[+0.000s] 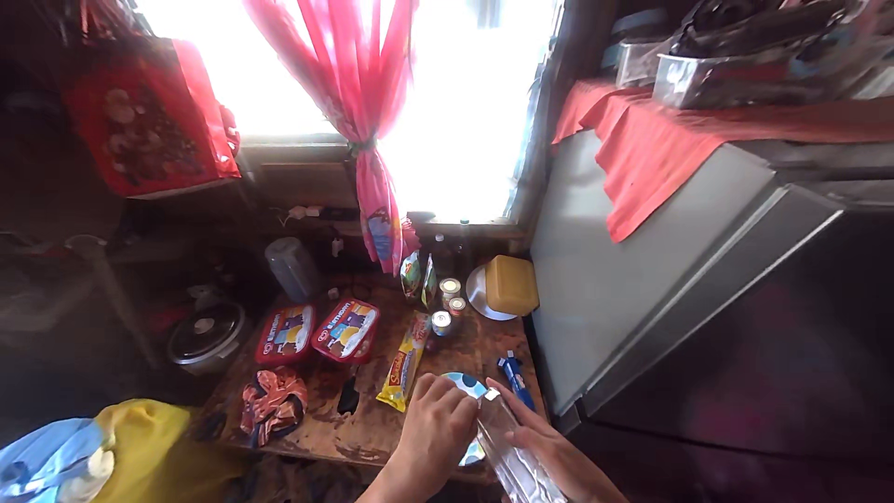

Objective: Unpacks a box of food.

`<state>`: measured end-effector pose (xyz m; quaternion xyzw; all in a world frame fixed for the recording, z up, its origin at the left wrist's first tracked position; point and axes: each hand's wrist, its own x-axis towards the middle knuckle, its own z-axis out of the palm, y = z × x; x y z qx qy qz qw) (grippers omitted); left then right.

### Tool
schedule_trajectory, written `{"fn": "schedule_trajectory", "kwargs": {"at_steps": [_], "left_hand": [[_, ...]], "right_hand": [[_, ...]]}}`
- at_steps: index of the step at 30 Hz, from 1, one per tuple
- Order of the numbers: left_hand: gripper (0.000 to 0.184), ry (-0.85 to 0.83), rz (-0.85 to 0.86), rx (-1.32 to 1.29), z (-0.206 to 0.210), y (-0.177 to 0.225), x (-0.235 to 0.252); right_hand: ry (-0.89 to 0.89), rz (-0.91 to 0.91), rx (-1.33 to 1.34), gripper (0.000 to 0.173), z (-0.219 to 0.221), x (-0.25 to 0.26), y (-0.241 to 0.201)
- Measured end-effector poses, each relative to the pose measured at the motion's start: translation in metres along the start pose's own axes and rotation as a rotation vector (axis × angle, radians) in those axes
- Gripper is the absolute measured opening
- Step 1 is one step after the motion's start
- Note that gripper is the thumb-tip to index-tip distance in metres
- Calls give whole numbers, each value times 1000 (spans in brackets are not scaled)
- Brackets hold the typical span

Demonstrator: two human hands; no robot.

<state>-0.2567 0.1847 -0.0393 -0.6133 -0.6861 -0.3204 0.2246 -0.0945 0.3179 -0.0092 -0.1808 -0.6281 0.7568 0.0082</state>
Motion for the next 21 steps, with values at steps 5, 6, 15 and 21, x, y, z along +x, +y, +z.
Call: {"fn": "schedule_trajectory", "kwargs": {"at_steps": [5, 6, 15, 21], "left_hand": [[14, 89, -113, -189, 3, 3, -2], [13, 82, -155, -243, 1, 5, -3], [15, -167, -425, -755, -25, 0, -2], [14, 9, -149, -267, -4, 6, -11]], "right_hand": [[-34, -47, 27, 69, -1, -2, 2], [-50, -42, 39, 68, -1, -3, 3], [-125, 6, 171, 68, 0, -1, 15], [-48, -11, 27, 69, 8, -2, 14]]}}
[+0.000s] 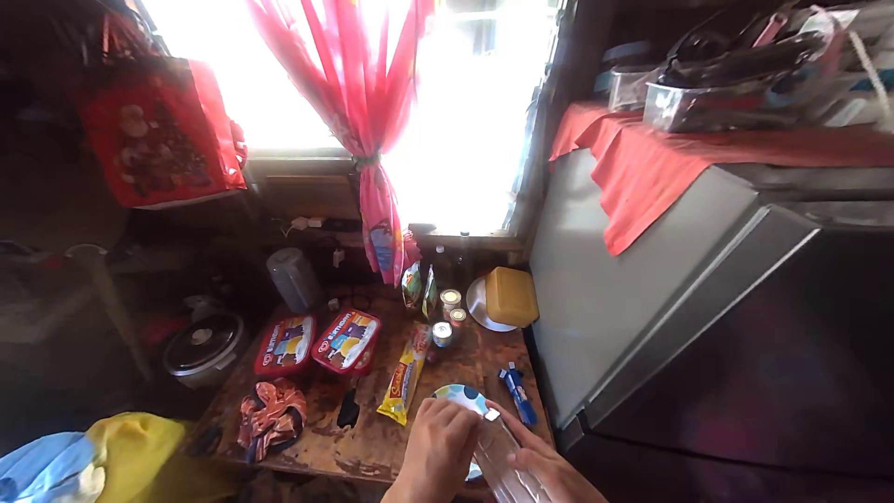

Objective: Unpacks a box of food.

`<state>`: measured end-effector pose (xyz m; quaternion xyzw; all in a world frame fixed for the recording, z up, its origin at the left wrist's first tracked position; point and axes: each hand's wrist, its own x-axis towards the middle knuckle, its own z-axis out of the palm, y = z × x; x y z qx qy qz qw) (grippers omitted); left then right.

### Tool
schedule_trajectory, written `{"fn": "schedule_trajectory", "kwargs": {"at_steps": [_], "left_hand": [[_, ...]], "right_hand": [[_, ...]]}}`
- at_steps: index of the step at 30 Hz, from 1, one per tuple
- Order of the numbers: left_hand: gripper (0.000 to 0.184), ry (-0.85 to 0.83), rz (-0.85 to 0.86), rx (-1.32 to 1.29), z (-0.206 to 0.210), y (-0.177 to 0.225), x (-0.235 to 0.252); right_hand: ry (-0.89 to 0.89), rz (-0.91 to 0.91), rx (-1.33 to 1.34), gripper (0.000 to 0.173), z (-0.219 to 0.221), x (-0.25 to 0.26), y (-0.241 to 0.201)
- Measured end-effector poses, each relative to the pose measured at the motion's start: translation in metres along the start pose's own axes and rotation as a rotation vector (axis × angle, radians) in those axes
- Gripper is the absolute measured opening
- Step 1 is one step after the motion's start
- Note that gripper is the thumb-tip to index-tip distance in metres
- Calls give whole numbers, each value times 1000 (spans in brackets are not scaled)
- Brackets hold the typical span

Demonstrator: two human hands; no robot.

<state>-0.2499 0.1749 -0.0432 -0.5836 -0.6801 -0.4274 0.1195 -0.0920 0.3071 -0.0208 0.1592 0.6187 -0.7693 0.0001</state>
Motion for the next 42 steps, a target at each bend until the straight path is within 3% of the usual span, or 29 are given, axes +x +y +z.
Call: {"fn": "schedule_trajectory", "kwargs": {"at_steps": [3, 10, 14, 17, 20, 26, 37, 42], "left_hand": [[17, 59, 25, 93, 7, 2, -4], [15, -108, -248, -328, -13, 8, 1], [18, -198, -300, -528, -17, 0, 5], [26, -183, -264, -478, -14, 1, 5], [15, -120, -245, -402, -6, 5, 4], [17, -86, -244, -321, -8, 7, 6], [19, -258, -358, -701, -28, 2, 17], [21, -240, -148, -671, -27, 4, 20]], "right_hand": [[51, 12, 17, 68, 4, -2, -1], [-87, 19, 222, 68, -1, -2, 9], [-117, 16, 246, 69, -6, -1, 15], [-86, 12, 196, 70, -4, -2, 11], [-61, -8, 164, 68, 1, -3, 8], [-81, -39, 141, 67, -4, -2, 11], [-325, -105, 244, 71, -24, -3, 19], [-347, -67, 273, 64, -24, -6, 17]]}}
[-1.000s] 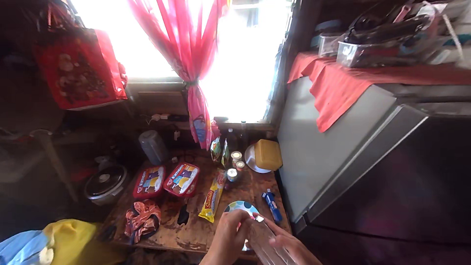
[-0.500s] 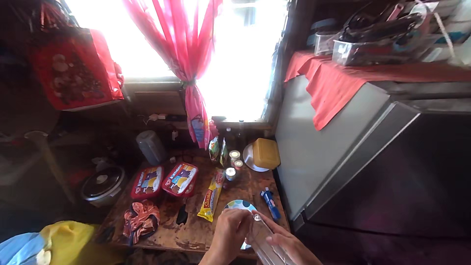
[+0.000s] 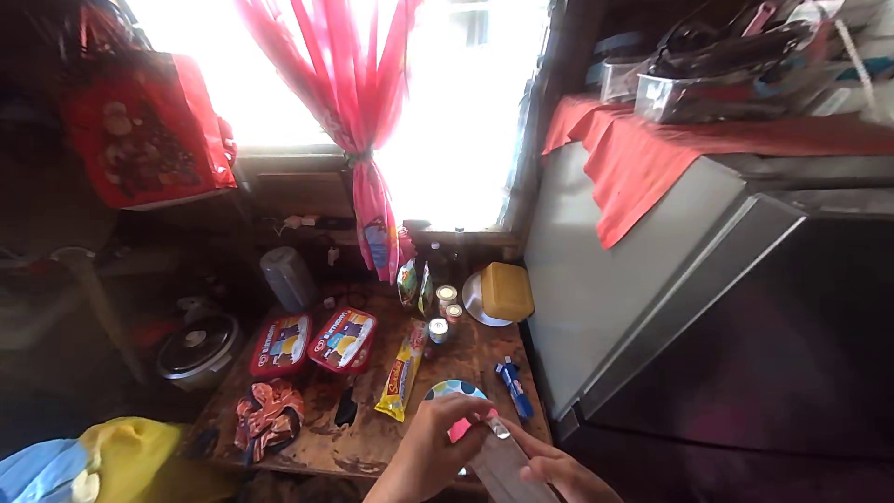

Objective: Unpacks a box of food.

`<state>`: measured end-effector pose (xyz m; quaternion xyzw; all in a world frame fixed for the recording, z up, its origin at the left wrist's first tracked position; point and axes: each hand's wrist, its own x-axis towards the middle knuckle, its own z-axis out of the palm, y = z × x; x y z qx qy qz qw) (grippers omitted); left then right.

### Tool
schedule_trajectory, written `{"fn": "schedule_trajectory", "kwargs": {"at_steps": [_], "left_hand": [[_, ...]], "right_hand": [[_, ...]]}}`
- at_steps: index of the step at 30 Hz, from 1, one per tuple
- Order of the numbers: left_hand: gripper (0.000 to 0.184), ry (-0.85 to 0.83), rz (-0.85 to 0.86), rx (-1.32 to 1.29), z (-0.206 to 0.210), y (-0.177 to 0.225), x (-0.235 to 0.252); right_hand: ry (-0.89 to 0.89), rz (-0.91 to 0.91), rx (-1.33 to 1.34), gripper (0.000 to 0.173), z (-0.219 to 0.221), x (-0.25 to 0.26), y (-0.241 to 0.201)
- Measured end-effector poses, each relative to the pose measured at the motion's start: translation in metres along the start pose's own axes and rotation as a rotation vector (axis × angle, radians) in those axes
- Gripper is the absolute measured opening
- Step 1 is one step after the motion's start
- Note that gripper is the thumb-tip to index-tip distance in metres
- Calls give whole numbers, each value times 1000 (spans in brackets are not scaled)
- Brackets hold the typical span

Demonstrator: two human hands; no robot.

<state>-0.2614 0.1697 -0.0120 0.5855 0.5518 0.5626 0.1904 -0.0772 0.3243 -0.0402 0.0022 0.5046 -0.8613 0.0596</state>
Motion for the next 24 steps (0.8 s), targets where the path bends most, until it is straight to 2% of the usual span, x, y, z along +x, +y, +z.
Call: {"fn": "schedule_trajectory", "kwargs": {"at_steps": [5, 8, 12, 14, 17, 20, 24], "left_hand": [[14, -41, 141, 138, 1, 1, 5], [14, 0, 117, 177, 8, 3, 2], [16, 80, -18, 178, 16, 6, 0], [18, 36, -28, 158, 13, 6, 1], [32, -96, 51, 166, 5, 4, 4], [17, -141, 130, 200, 2, 1, 6], [16, -66, 85, 184, 8, -2, 5]], "right_hand": [[-89, -27, -76, 40, -8, 1, -1], [-124, -16, -157, 44, -11, 0, -4], [-117, -24, -185, 43, -19, 4, 1], [-116, -20, -156, 41, -21, 5, 3], [-132, 8, -192, 41, -24, 6, 1], [-127, 16, -227, 35, -22, 7, -1], [-189, -4, -254, 36, -28, 13, 1]]}}
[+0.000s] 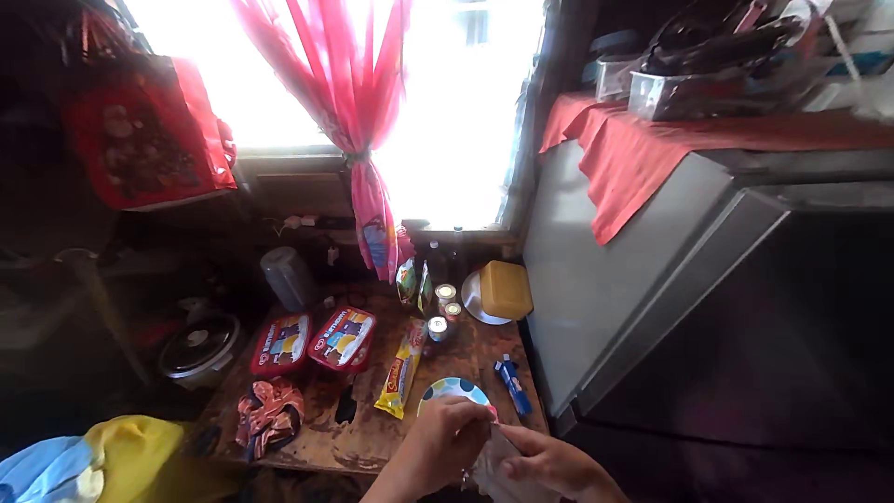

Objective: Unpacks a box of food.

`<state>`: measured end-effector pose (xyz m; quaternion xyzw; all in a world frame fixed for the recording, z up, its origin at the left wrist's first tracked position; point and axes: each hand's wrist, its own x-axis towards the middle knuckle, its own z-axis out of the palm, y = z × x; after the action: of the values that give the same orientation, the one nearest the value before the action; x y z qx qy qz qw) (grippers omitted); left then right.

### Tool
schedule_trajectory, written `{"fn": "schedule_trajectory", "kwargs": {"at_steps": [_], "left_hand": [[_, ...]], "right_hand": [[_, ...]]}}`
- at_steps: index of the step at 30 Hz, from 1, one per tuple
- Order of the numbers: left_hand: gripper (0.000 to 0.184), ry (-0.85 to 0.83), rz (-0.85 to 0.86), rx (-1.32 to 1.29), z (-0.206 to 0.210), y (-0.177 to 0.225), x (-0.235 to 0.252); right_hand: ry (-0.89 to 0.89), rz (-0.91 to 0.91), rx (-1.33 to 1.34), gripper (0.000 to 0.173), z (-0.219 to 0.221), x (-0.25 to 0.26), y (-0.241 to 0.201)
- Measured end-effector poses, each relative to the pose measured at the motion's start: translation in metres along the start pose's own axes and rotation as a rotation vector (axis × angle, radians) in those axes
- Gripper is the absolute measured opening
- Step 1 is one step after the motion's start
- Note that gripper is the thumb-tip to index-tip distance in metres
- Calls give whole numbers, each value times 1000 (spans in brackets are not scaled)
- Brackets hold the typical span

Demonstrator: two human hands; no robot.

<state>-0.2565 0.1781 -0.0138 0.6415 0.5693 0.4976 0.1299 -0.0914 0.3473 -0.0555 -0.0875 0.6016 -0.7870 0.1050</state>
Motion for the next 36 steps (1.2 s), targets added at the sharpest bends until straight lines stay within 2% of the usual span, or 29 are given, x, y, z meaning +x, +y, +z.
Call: {"fn": "schedule_trajectory", "kwargs": {"at_steps": [4, 8, 12, 15, 18, 21, 24, 27, 29, 33, 36], "left_hand": [[16, 24, -105, -104, 2, 1, -1], [22, -30, -246, -235, -4, 5, -2], [19, -115, -257, -359, -6, 2, -3], [18, -166, -282, -497, -7, 5, 0], [16, -147, -290, -554, -7, 11, 2], [19, -100, -238, -460, -9, 15, 4], [25, -105, -96, -249, -11, 12, 5], [17, -92, 60, -2, -10, 8, 7], [11, -82, 128, 127, -9, 6, 7], [15, -134, 256, 333, -11, 2, 6], [17, -138, 329, 404, -11, -2, 4]], "right_hand": [[-7, 19, 7, 38, -1, 2, -1], [35, 22, -56, 36, -2, 1, -4], [-23, 8, -98, 36, -9, 1, 1], [-102, -21, -139, 25, -11, 3, -6], [-147, -65, -138, 24, -13, 4, -12], [-131, -107, -169, 26, -16, 5, -15], [-100, -69, -201, 36, -17, 3, -16], [-74, 8, -215, 45, -15, 1, -20], [-59, 69, -230, 42, -16, 0, -23], [-99, 122, -284, 31, -18, 0, -28], [-146, 146, -302, 33, -20, 1, -33]]}}
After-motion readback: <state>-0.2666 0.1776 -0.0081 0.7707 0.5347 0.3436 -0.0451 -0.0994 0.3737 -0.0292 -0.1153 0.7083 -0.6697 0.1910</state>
